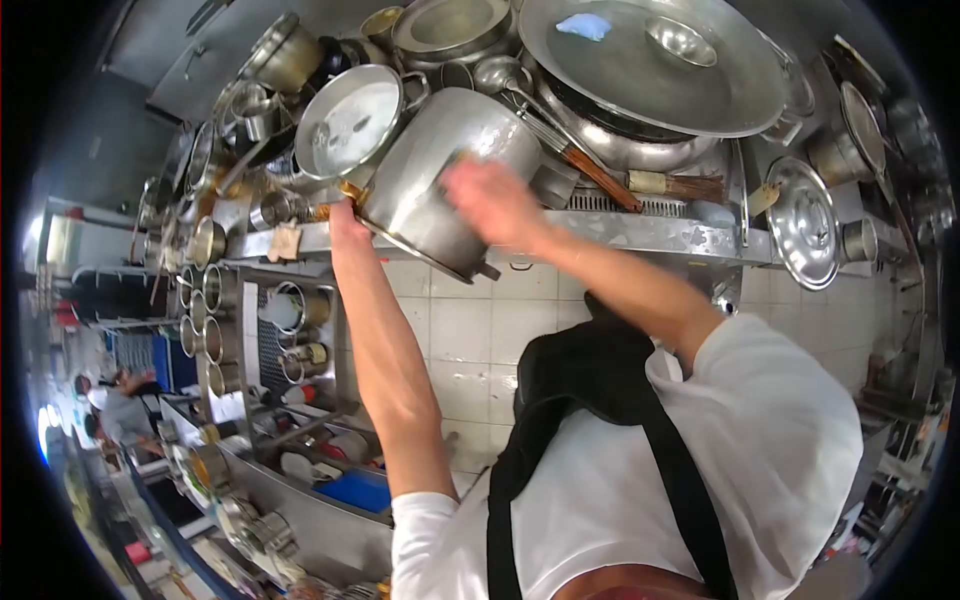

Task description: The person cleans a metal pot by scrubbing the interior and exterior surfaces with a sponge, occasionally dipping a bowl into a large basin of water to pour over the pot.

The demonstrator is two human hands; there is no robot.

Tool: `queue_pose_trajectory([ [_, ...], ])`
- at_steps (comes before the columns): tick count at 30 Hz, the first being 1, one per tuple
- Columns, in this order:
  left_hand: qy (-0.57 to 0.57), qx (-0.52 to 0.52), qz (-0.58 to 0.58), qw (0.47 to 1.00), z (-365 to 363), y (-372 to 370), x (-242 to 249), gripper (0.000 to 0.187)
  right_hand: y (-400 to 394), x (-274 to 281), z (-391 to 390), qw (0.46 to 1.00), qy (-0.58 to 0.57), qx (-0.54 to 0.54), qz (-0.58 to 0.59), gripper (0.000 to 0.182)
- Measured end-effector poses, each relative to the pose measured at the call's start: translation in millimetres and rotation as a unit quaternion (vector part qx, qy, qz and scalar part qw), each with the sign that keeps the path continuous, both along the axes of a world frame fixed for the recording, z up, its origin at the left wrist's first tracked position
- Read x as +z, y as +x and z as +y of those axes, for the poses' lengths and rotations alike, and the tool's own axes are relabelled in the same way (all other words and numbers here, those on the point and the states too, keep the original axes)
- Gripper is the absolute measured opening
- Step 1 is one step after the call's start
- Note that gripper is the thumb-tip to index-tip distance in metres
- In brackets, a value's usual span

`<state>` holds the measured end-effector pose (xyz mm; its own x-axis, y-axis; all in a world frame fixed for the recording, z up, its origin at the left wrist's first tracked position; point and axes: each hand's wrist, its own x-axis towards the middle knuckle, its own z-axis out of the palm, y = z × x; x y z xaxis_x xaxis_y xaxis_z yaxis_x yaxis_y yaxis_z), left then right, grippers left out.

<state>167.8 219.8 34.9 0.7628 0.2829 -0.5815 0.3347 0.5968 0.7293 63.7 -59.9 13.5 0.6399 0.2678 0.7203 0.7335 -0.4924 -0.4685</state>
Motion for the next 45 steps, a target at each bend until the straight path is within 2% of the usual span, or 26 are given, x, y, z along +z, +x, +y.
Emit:
queue_pose_trajectory([
  [1,0.010,0.004,-0.001,1.000,-4.4,1.6,-0.4,0.040,33.6,3.5,-22.8,0.996,0.033,-0.080,-0.014,0.034],
  [2,0.011,0.009,0.001,1.000,-7.7,-2.1,-4.9,0.040,63.4,19.1,-32.4,0.977,0.018,-0.196,0.077,0.036],
  [4,0.024,0.012,0.007,1.000,-8.4,-10.9,-14.5,0.040,74.2,57.4,-18.9,0.952,-0.019,-0.156,0.263,0.036],
  [6,0.037,0.005,-0.018,0.999,-10.6,13.8,-2.2,0.040,12.2,10.3,29.1,0.996,0.020,-0.073,0.040,0.036],
  [9,0.012,0.026,0.013,0.999,17.0,14.2,-24.3,0.041,-32.2,5.4,10.2,0.996,-0.052,0.047,0.046,0.029],
  [10,0.010,0.034,0.015,0.999,20.0,16.1,-28.2,0.042,-4.4,14.5,-14.8,0.991,-0.101,0.007,0.088,0.034],
  [12,0.021,0.039,0.008,0.999,12.8,20.2,-25.8,0.043,49.1,21.9,-38.6,0.984,0.028,-0.150,0.087,0.033],
  [13,0.026,0.044,0.001,0.999,8.6,21.2,-22.1,0.043,50.3,23.7,-33.9,0.985,0.027,-0.145,0.084,0.033],
  [15,0.023,0.056,-0.019,0.998,0.8,20.5,-13.2,0.044,38.2,29.0,-7.9,0.981,0.007,-0.099,0.165,0.032],
  [18,-0.036,0.059,-0.086,0.994,-15.4,-5.8,3.1,0.047,-39.9,15.6,18.8,0.995,0.013,0.067,0.075,0.035],
  [20,-0.078,0.006,-0.153,0.985,-49.4,-44.2,17.4,0.050,0.4,23.2,2.2,0.997,0.056,-0.014,0.051,0.039],
  [22,0.031,-0.079,-0.196,0.977,-94.2,-87.1,19.8,0.053,61.2,18.7,-20.0,0.979,0.054,-0.176,0.086,0.037],
  [24,0.161,0.046,-0.110,0.980,-143.3,-101.5,27.9,0.055,36.8,11.1,-0.3,0.988,0.047,-0.115,0.091,0.037],
  [25,0.230,0.014,-0.155,0.961,-133.5,-92.7,21.2,0.050,29.2,17.3,3.6,0.994,0.039,-0.069,0.076,0.037],
  [26,0.221,0.014,-0.172,0.960,-127.1,-75.6,24.9,0.050,-6.5,26.3,1.6,0.999,-0.021,0.022,0.035,0.039],
  [28,0.058,-0.045,-0.220,0.973,-110.5,-87.5,26.3,0.046,-7.1,17.8,-18.8,0.992,-0.114,0.044,0.021,0.040],
  [31,0.095,-0.001,-0.199,0.975,-112.5,-88.0,24.1,0.041,75.6,6.0,-68.0,0.982,-0.003,-0.161,0.098,0.040],
  [32,0.122,0.019,-0.197,0.973,-117.1,-84.5,19.2,0.040,73.5,5.8,-58.0,0.982,-0.007,-0.158,0.101,0.040],
  [34,0.155,0.015,-0.171,0.973,-121.2,-78.8,29.5,0.041,48.7,13.0,-16.2,0.970,-0.169,-0.150,0.084,0.039],
  [35,0.099,-0.010,-0.193,0.976,-114.5,-75.1,28.5,0.042,11.7,15.6,3.4,0.996,-0.015,-0.001,0.090,0.038],
  [36,0.044,-0.032,-0.205,0.977,-103.8,-80.0,23.4,0.042,-17.8,27.1,5.5,0.990,-0.022,0.100,0.099,0.039],
  [38,-0.001,-0.052,-0.203,0.978,-94.2,-88.9,17.2,0.043,12.8,31.6,-19.0,0.984,-0.112,0.049,0.131,0.038],
  [40,0.097,-0.001,-0.169,0.981,-102.9,-83.4,25.6,0.042,78.0,38.7,-68.6,0.992,-0.067,-0.041,0.097,0.033],
  [42,0.118,0.032,-0.175,0.977,-117.0,-73.1,29.7,0.042,128.8,3.7,-46.9,0.979,0.017,-0.200,0.033,0.032],
  [44,0.152,-0.020,-0.161,0.975,-114.0,-59.9,33.5,0.039,70.4,48.2,-6.0,0.977,-0.042,-0.088,0.188,0.037],
  [45,0.143,-0.010,-0.171,0.975,-112.1,-60.4,32.5,0.039,34.3,34.1,18.4,0.998,0.042,-0.024,0.035,0.039],
])
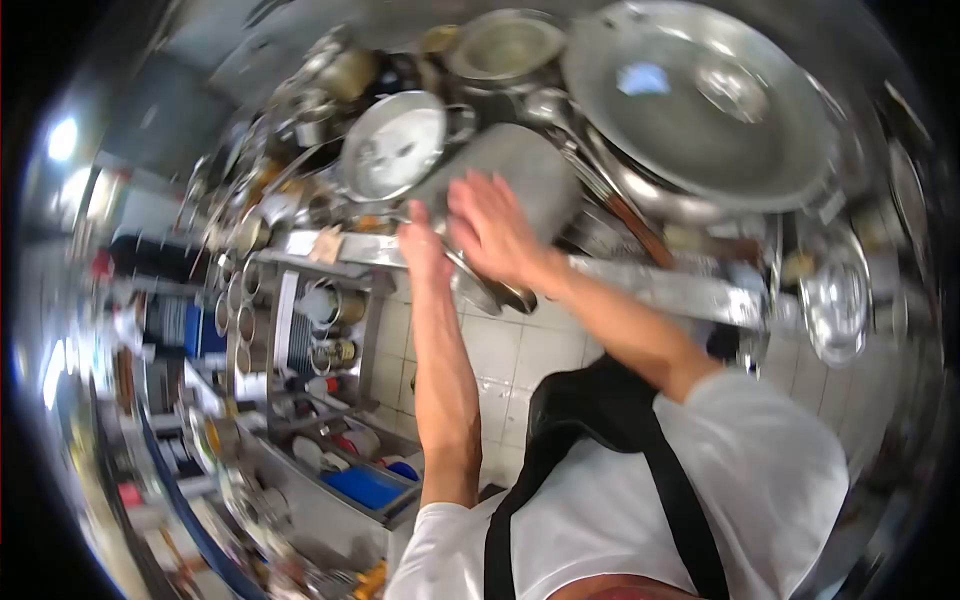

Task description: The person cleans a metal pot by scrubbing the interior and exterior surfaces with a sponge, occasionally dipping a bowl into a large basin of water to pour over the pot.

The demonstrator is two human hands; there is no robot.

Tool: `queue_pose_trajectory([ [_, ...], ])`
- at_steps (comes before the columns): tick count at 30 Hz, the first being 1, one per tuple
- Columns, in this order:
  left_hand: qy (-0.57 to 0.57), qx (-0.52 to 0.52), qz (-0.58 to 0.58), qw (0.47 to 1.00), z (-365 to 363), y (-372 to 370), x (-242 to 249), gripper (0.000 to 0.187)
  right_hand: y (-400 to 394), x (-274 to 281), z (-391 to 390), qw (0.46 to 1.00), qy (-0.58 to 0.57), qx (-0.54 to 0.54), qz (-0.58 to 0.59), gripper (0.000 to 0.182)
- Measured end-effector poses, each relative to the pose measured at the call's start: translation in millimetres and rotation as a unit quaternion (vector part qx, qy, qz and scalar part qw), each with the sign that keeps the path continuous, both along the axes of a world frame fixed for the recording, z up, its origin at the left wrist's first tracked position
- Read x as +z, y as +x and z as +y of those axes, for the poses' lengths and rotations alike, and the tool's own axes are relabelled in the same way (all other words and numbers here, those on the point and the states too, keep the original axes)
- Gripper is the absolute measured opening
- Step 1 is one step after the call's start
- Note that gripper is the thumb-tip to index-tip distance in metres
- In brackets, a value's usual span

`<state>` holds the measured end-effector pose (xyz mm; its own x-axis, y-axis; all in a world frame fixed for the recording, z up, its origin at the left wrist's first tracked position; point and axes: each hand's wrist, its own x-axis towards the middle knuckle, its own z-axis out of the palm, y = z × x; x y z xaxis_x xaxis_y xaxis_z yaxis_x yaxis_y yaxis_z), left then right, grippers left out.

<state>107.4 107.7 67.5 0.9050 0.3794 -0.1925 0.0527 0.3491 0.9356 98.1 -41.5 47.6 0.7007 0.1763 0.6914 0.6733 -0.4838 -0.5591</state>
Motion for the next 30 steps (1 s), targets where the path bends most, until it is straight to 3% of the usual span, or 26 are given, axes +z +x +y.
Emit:
queue_pose_trajectory([
  [2,-0.011,0.041,-0.017,0.999,2.7,-14.9,0.1,0.040,-7.3,14.9,-16.3,0.989,-0.096,0.113,0.014,0.039],
  [3,-0.015,0.064,-0.022,0.998,-0.6,-23.0,1.1,0.041,19.8,-1.3,-31.2,0.993,-0.042,0.102,-0.043,0.035],
  [4,-0.003,0.080,-0.022,0.997,-5.8,-22.8,4.6,0.043,49.8,1.4,-50.6,0.997,-0.032,0.043,-0.059,0.029],
  [5,0.001,0.094,-0.020,0.995,-9.8,-20.4,8.3,0.044,81.3,14.3,-69.7,0.998,-0.055,-0.029,0.023,0.026],
  [6,-0.006,0.113,-0.023,0.993,-13.4,-16.5,17.1,0.044,117.2,-4.4,-68.2,0.993,-0.048,-0.110,-0.006,0.026],
  [7,-0.002,0.110,0.021,0.994,-20.2,-13.2,27.0,0.043,105.2,8.7,-60.7,0.994,-0.056,-0.094,-0.004,0.026],
  [9,0.011,0.110,0.056,0.992,-15.8,-5.4,25.9,0.043,68.6,39.1,-24.8,0.969,-0.135,-0.021,0.208,0.029],
  [11,0.000,0.090,0.031,0.995,7.3,-0.7,-10.7,0.045,-12.0,25.5,1.2,0.992,-0.017,0.109,-0.060,0.028],
  [12,-0.061,0.073,0.011,0.995,5.2,-15.2,2.0,0.046,-1.3,25.6,-7.8,0.992,-0.015,0.113,-0.061,0.028],
  [14,-0.060,0.077,0.028,0.995,-2.7,-28.4,6.7,0.047,34.3,22.8,-42.9,0.977,-0.153,0.144,-0.034,0.025],
  [15,-0.059,0.075,0.035,0.995,-4.4,-26.6,10.7,0.048,67.3,31.7,-51.7,0.977,-0.174,0.093,0.086,0.023],
  [16,0.010,0.147,0.085,0.985,3.9,-10.7,-19.7,0.049,101.5,22.4,-45.0,0.987,-0.140,0.035,0.065,0.021],
  [17,0.003,0.148,0.087,0.985,-2.0,-3.7,-14.3,0.049,121.8,7.3,-44.3,0.993,-0.111,-0.024,0.044,0.021],
  [19,0.174,0.162,0.116,0.964,-8.4,-0.3,0.6,0.060,79.9,61.3,-19.6,0.919,-0.269,0.105,0.267,0.023],
  [20,0.155,0.151,0.130,0.968,0.3,1.9,2.2,0.057,42.7,43.9,-6.1,0.978,-0.139,0.133,0.084,0.021],
  [21,0.135,0.137,0.152,0.969,10.4,-0.7,-0.8,0.054,8.9,15.4,-7.5,0.984,-0.010,0.149,-0.100,0.020],
  [23,0.008,0.128,0.080,0.989,12.7,-13.7,2.1,0.048,17.5,-14.0,-41.8,0.973,-0.046,0.168,-0.152,0.021],
  [24,0.012,0.137,0.088,0.987,7.4,-15.2,2.5,0.046,41.9,25.4,-79.5,0.941,-0.251,0.197,0.113,0.025],
  [25,0.016,0.150,0.086,0.985,2.9,-7.6,6.6,0.045,70.2,20.9,-97.8,0.962,-0.241,0.092,0.088,0.023],
  [26,0.050,0.156,0.083,0.983,-2.9,1.9,8.7,0.044,102.8,-11.1,-97.6,0.990,-0.085,-0.072,-0.086,0.020],
  [27,0.084,0.166,0.086,0.979,-8.7,6.3,8.5,0.044,123.4,-19.0,-91.0,0.993,-0.068,-0.084,-0.046,0.021],
  [29,0.133,0.167,0.156,0.964,-4.5,26.3,14.2,0.044,99.1,18.2,-60.9,0.950,-0.212,0.067,0.221,0.025],
  [30,0.115,0.151,0.152,0.970,-3.7,25.8,17.7,0.044,59.4,9.1,-45.7,0.981,-0.119,0.119,0.094,0.026],
])
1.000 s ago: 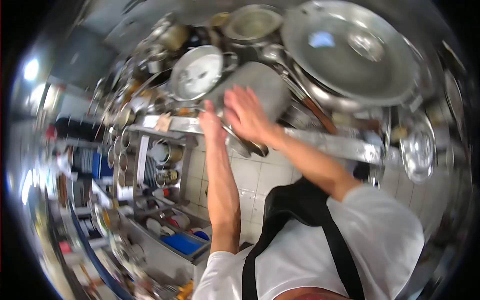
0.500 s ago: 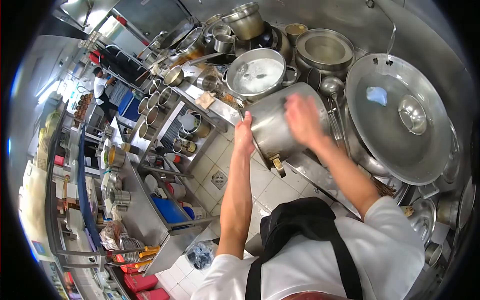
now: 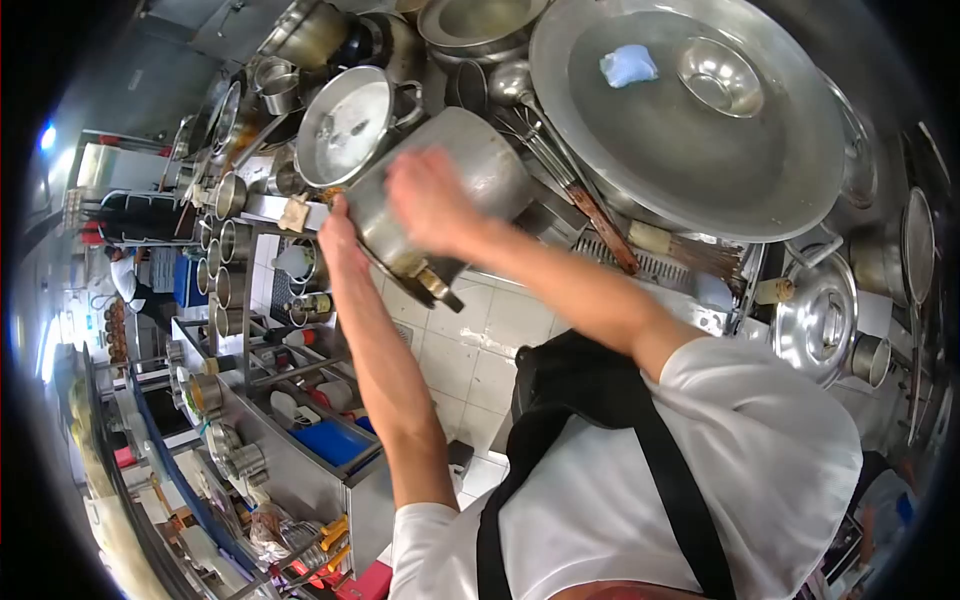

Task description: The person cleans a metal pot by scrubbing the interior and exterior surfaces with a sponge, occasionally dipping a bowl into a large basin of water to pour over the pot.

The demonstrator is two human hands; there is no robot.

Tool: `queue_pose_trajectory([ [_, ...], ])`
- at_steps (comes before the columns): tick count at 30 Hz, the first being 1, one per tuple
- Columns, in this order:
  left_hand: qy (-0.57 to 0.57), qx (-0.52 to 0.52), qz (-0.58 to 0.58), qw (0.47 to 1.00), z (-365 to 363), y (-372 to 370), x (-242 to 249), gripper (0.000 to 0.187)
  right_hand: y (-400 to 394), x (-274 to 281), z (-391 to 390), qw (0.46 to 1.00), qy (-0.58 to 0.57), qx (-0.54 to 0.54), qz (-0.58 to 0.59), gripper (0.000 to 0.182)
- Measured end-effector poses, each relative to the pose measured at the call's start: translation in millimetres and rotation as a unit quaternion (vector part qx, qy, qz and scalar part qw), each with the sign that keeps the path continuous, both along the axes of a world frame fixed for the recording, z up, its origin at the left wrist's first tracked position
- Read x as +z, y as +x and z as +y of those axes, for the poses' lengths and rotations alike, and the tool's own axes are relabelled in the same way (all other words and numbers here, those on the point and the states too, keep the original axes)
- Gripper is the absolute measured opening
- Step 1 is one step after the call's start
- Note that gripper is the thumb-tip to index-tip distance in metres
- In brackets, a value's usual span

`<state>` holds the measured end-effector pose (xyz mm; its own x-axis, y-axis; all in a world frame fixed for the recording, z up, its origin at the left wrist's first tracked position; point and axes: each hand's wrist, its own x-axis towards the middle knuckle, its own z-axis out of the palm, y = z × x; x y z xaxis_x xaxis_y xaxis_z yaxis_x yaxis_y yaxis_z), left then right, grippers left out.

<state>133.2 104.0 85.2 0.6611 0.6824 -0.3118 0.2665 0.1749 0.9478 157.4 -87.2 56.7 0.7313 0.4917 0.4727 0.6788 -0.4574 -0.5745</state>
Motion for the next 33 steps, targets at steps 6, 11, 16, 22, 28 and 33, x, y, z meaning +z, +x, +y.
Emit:
queue_pose_trajectory([
  [6,0.011,0.017,-0.008,1.000,18.7,-12.2,-16.9,0.047,38.0,-16.1,-71.9,0.993,-0.027,-0.063,-0.094,0.025],
  [11,0.007,0.017,-0.008,1.000,20.6,12.7,-16.1,0.038,-21.0,3.4,12.6,0.994,0.034,0.091,-0.058,0.017],
  [16,-0.033,0.022,-0.040,0.998,20.9,-16.3,-16.2,0.042,13.6,1.3,-61.9,0.999,-0.039,-0.008,-0.024,0.026],
  [22,-0.022,-0.046,-0.055,0.997,16.2,-5.0,-10.2,0.036,-33.9,21.8,11.4,0.997,-0.052,0.040,-0.042,0.023],
  [28,-0.037,-0.023,-0.035,0.998,21.0,-40.5,0.3,0.042,51.7,-7.3,-36.5,0.987,-0.008,-0.158,-0.016,0.034],
  [33,0.025,0.017,-0.027,0.999,43.2,-22.7,-9.7,0.039,-39.0,-57.6,-56.7,0.970,0.161,-0.177,-0.044,0.057],
])
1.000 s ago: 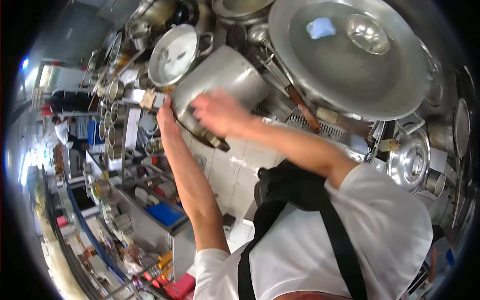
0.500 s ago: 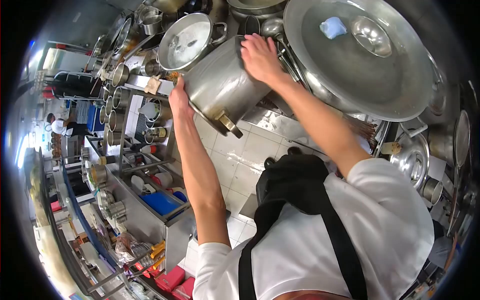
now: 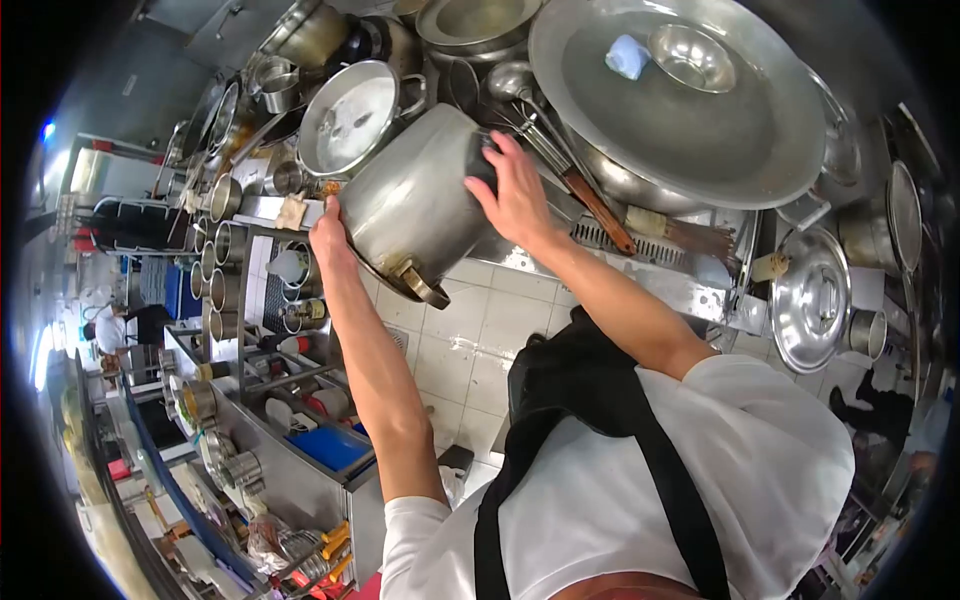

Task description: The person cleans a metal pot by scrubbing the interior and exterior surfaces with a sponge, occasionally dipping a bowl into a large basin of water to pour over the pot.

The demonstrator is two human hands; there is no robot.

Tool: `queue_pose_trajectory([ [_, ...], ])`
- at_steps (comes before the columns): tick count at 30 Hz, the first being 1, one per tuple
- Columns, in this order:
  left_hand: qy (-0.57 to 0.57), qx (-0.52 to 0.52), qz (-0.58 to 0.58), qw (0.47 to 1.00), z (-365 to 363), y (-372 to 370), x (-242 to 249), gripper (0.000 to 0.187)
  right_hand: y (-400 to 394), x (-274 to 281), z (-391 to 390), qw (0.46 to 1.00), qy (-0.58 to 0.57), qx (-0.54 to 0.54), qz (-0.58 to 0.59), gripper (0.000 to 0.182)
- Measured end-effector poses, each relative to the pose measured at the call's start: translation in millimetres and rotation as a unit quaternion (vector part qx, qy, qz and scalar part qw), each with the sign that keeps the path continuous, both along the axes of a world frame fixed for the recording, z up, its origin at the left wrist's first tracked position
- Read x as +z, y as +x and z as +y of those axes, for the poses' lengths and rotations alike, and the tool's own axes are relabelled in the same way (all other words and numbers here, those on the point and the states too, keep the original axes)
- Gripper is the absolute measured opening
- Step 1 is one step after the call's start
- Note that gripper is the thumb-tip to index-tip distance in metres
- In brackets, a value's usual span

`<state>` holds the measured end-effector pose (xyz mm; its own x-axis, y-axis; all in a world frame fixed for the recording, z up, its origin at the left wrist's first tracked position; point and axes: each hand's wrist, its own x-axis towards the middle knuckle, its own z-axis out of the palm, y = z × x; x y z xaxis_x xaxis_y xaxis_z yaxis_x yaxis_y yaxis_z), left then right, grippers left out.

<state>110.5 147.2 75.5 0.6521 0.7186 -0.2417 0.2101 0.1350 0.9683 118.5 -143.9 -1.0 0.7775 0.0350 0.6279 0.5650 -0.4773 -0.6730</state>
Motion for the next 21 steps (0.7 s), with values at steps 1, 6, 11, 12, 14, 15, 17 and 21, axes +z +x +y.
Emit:
queue_pose_trajectory([
  [1,0.047,-0.004,-0.004,0.999,0.4,0.0,-2.9,0.041,-9.3,-12.6,1.2,0.996,0.061,-0.014,0.061,0.058],
  [6,0.272,-0.031,0.039,0.961,-22.9,-33.8,-23.0,0.052,-11.6,-12.2,-6.2,0.939,0.255,0.022,0.229,0.058],
  [11,0.323,0.078,0.013,0.943,-91.5,-70.6,-20.1,0.056,18.6,-33.2,-18.9,0.915,0.268,0.053,0.297,0.059],
  [12,0.315,0.088,0.034,0.944,-88.5,-72.6,-18.1,0.057,24.5,-24.3,-17.5,0.906,0.269,0.071,0.318,0.059],
  [14,0.341,0.109,0.005,0.934,-76.0,-69.9,-22.1,0.055,44.2,2.6,-4.9,0.929,0.209,0.088,0.293,0.061],
  [15,0.353,0.101,-0.006,0.930,-75.4,-69.6,-23.1,0.054,61.5,19.7,1.6,0.948,0.145,0.080,0.271,0.062],
  [17,0.384,0.099,-0.016,0.918,-88.0,-72.8,-28.6,0.051,110.5,44.6,14.6,0.909,0.163,0.116,0.367,0.065],
  [21,0.334,0.095,-0.003,0.938,-70.4,-68.4,-29.4,0.054,84.7,22.7,1.6,0.910,0.188,0.114,0.352,0.063],
])
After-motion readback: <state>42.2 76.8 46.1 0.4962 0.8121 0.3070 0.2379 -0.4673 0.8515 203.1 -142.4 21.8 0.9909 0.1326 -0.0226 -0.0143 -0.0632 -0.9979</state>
